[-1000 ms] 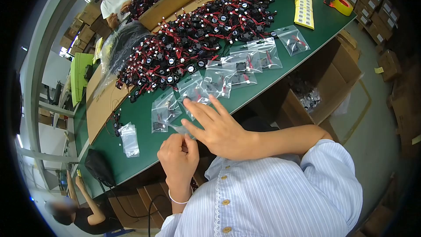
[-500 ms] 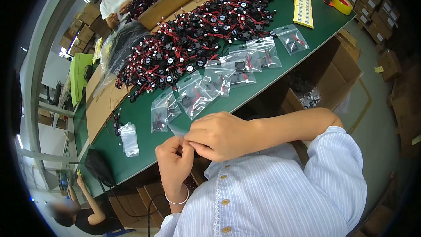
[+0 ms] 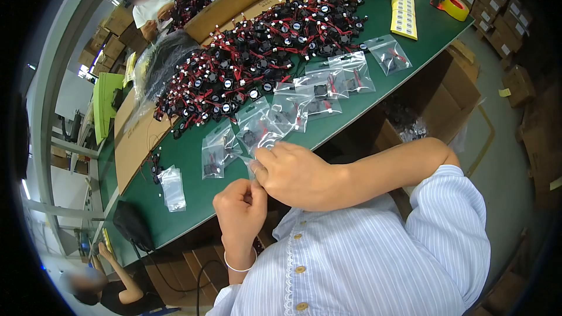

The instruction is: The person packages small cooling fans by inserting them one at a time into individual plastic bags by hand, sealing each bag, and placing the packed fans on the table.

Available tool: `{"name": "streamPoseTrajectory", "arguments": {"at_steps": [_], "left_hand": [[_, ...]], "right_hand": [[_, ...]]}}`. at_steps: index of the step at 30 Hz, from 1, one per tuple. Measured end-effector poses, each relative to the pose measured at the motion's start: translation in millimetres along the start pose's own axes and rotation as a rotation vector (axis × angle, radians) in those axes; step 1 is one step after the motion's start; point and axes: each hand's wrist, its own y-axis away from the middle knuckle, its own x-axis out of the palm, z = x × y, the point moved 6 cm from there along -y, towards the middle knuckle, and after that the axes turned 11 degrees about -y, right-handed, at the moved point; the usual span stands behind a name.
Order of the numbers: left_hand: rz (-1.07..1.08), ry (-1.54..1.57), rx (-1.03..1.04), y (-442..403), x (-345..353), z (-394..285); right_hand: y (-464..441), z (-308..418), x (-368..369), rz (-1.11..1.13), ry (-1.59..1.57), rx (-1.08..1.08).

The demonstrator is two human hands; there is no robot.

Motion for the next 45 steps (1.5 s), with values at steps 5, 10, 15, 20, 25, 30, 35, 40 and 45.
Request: {"name": "streamPoseTrajectory", "arguments": {"at_steps": [5,10,15,20,25,30,35,40,45], "left_hand": [[-0.113,-0.178,0.326,-7.7,-19.8,-20.6],[0.028,-0.328,0.462,-10.9,3.8,-11.4],[0.125,-0.079,0.433,-10.4,6.6,-10.0],[0.131,-0.158,0.404,-10.3,9.1,-5.4],[0.186,-0.154,0.373,-5.1,15.3,1.6],[-0.008,-0.197,0.174,5.4,-4.1,42.9],[-0.018,-0.404,0.029,11.3,-14.0,87.6],[0.044,-0.551,-0.044,7.7,-17.5,116.8],[0.044,-0.556,-0.086,5.8,-14.4,129.4]], "right_hand": [[0.0,-19.0,-0.8,0.065,-0.278,0.189],[-4.6,-30.7,0.7,-0.040,-0.761,0.185],[-2.9,-39.8,4.2,-0.043,-0.960,0.326],[2.5,-31.1,8.8,-0.037,-0.646,0.203],[10.1,-33.1,21.1,0.053,-0.685,0.258],[-3.7,-96.9,-0.5,-0.031,-0.701,0.365],[-30.3,-195.8,21.8,0.062,-0.257,0.589],[-64.2,-193.9,55.2,0.090,-0.234,0.408],[-78.4,-191.3,78.1,0.228,0.037,0.373]]}}
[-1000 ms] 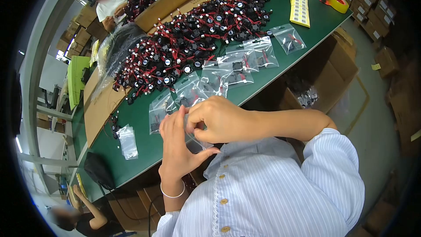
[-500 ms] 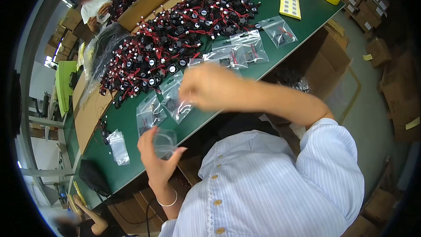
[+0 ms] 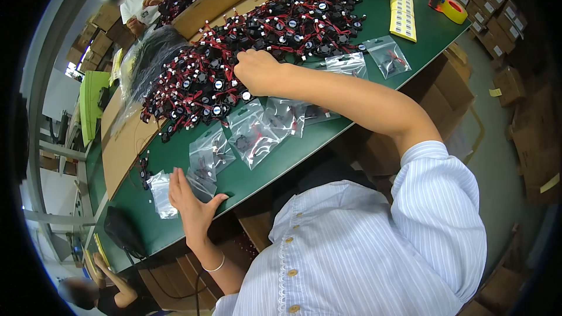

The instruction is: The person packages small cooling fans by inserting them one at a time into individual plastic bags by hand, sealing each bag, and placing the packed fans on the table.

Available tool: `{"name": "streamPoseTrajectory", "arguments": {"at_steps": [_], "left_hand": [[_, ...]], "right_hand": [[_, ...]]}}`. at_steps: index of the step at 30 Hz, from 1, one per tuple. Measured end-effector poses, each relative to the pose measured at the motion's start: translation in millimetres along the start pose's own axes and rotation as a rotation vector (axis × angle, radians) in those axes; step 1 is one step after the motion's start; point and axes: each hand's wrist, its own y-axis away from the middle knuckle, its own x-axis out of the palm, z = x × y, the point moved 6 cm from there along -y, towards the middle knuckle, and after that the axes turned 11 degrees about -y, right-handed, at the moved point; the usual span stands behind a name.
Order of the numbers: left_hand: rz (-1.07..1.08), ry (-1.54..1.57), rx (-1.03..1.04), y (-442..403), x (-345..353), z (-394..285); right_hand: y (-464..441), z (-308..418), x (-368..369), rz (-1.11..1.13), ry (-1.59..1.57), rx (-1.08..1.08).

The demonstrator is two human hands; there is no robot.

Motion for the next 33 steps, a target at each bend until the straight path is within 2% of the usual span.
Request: {"name": "streamPoseTrajectory", "arguments": {"at_steps": [2,5,8,12,13,14,16,20,22,24,26,28,29,30,32,33], "left_hand": [[-0.046,-0.020,-0.017,-0.4,-5.3,-5.4],[-0.112,-0.042,-0.113,-2.0,-18.6,-6.6],[-0.226,-0.027,-0.032,-5.2,-29.0,-16.3],[-0.304,0.039,0.048,-15.5,-30.2,-31.5],[-0.321,0.061,0.060,-17.6,-29.6,-33.7],[-0.325,0.062,0.063,-19.8,-22.1,-30.3],[-0.438,0.134,0.083,-20.5,-1.7,-17.6],[-0.394,0.128,0.038,-22.9,11.4,-10.2],[-0.403,0.082,0.045,-25.8,7.0,-12.8],[-0.417,0.024,0.055,-28.6,-3.4,-13.7],[-0.594,0.132,0.017,-25.4,-24.7,-11.9],[-0.640,0.060,0.043,-19.2,-42.7,-26.6],[-0.479,0.473,-0.055,-18.3,-38.6,-26.9],[-0.297,0.878,-0.159,-15.9,-26.6,-30.3],[0.205,1.789,-0.042,-11.6,-3.3,-64.3],[0.442,2.068,-0.123,-7.0,5.0,-80.6]], "right_hand": [[0.2,1.8,-1.5,-0.072,0.036,-0.076],[8.5,-2.9,-23.2,-0.166,-0.072,-0.072],[9.8,-30.7,-39.9,-0.195,-0.220,0.080],[10.6,-64.0,-51.0,-0.237,-0.753,0.256],[11.0,-74.1,-44.5,-0.242,-1.040,0.401],[14.7,-82.7,-39.6,-0.181,-1.183,0.548],[16.0,-89.0,-35.2,-0.206,-1.290,0.633],[29.2,-69.1,-41.7,-0.185,-1.412,0.591],[30.4,-53.0,-44.1,-0.139,-1.553,0.489],[35.8,-33.0,-42.2,-0.103,-1.558,0.441],[48.7,-2.5,-43.2,-0.081,-1.584,0.435],[61.1,26.6,-38.7,-0.073,-1.629,0.378],[67.2,40.3,-34.7,-0.062,-1.700,0.348],[70.6,56.9,-31.3,-0.096,-1.852,0.203],[82.2,83.2,-26.3,0.044,-1.928,0.178],[87.7,92.3,-21.9,0.093,-1.882,0.181]]}}
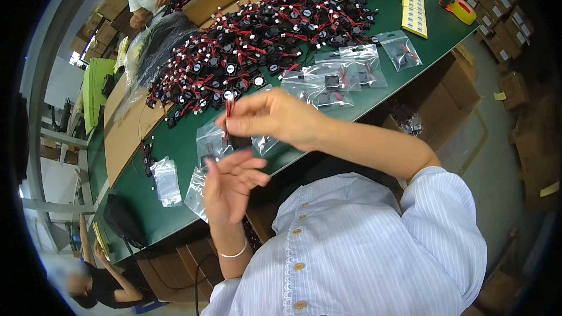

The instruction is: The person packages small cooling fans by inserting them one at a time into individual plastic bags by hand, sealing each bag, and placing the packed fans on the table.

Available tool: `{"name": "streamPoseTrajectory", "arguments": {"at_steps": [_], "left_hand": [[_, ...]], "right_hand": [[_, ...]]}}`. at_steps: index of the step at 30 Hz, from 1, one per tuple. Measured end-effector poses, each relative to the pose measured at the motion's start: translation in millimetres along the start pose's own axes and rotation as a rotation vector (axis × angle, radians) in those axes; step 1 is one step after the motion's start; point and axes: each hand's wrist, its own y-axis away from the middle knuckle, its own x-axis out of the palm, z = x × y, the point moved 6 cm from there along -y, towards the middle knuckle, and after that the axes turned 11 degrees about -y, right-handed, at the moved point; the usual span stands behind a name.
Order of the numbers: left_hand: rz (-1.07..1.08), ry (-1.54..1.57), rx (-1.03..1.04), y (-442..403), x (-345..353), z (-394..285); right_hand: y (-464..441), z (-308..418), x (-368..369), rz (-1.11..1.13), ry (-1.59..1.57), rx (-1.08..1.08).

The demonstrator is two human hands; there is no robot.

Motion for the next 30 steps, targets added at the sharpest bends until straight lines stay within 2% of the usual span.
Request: {"name": "streamPoseTrajectory", "arguments": {"at_steps": [1,3,6,8,9,11,12,14,18,20,21,23,25,26,28,30], "left_hand": [[0.093,0.301,-0.175,-0.3,12.7,13.8],[0.127,0.545,-0.137,1.0,16.6,23.8],[0.048,0.472,-0.042,4.4,8.9,21.6],[-0.307,0.070,0.166,9.9,-13.5,11.3],[-0.308,0.070,0.169,10.4,-11.3,10.7],[-0.505,-0.190,0.342,17.9,-12.4,-2.9],[-0.506,-0.190,0.343,17.7,-12.3,-2.7],[-0.593,-0.217,0.413,22.8,-15.1,-5.9],[-0.614,-0.324,0.456,26.9,-15.1,-6.9],[-0.395,-0.245,0.170,17.9,-7.9,3.2],[-0.395,-0.246,0.168,19.4,-11.3,2.6],[-0.188,-0.130,0.031,17.0,-7.3,12.4],[-0.230,-0.129,0.055,17.9,-8.2,11.3],[-0.250,-0.133,0.090,19.6,-10.4,10.4],[-0.271,-0.137,0.122,21.4,-11.2,9.8],[-0.296,-0.135,0.127,21.4,-10.1,9.2]], "right_hand": [[4.1,-6.8,5.1,0.018,0.049,0.034],[10.7,-17.3,11.8,0.097,0.029,0.116],[15.3,-28.4,11.3,0.160,-0.011,0.112],[18.0,-31.5,7.0,0.070,-0.141,0.031],[19.6,-32.7,11.2,0.073,-0.141,0.031],[23.5,-28.4,12.5,-0.066,-0.034,-0.086],[24.8,-32.8,14.9,-0.065,-0.035,-0.086],[30.4,-34.2,10.0,-0.223,0.070,-0.221],[35.3,-35.3,18.0,-0.217,0.215,-0.252],[33.6,-26.7,16.4,-0.252,0.299,-0.202],[32.7,-24.9,14.8,-0.270,0.340,-0.177],[30.4,-19.3,12.4,-0.291,0.384,-0.267],[33.6,-9.8,14.6,-0.233,0.659,-0.355],[35.3,-6.5,13.2,-0.234,0.659,-0.355],[40.5,2.6,24.3,-0.161,1.058,-0.465],[43.9,2.2,28.9,-0.133,1.145,-0.516]]}}
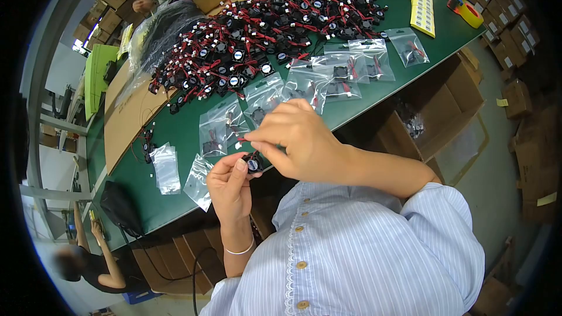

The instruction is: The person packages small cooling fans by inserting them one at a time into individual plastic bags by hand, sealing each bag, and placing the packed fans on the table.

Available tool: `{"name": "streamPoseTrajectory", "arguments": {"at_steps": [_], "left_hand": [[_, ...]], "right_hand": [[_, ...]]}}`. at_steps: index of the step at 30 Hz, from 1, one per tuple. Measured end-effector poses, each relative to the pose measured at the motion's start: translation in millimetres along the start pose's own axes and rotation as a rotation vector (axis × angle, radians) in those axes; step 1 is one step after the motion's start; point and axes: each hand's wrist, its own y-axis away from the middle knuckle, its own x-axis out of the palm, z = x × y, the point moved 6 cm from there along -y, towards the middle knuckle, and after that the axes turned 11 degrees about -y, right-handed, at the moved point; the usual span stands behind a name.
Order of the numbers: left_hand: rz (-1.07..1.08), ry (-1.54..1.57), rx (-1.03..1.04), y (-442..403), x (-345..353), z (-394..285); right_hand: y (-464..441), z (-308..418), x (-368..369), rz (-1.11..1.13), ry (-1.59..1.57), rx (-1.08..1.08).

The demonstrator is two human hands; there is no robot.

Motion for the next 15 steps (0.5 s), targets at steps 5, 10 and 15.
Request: {"name": "streamPoseTrajectory", "arguments": {"at_steps": [5,10,15], "left_hand": [[0.035,0.018,-0.020,-0.8,-0.5,1.7],[0.071,0.008,-0.022,-1.3,2.6,1.1],[0.009,-0.065,-0.060,-0.6,3.2,3.4]], "right_hand": [[4.4,9.5,2.4,0.036,0.159,-0.157],[4.6,13.5,3.0,0.112,0.184,-0.189],[5.4,18.8,2.0,0.179,0.175,-0.196]]}}
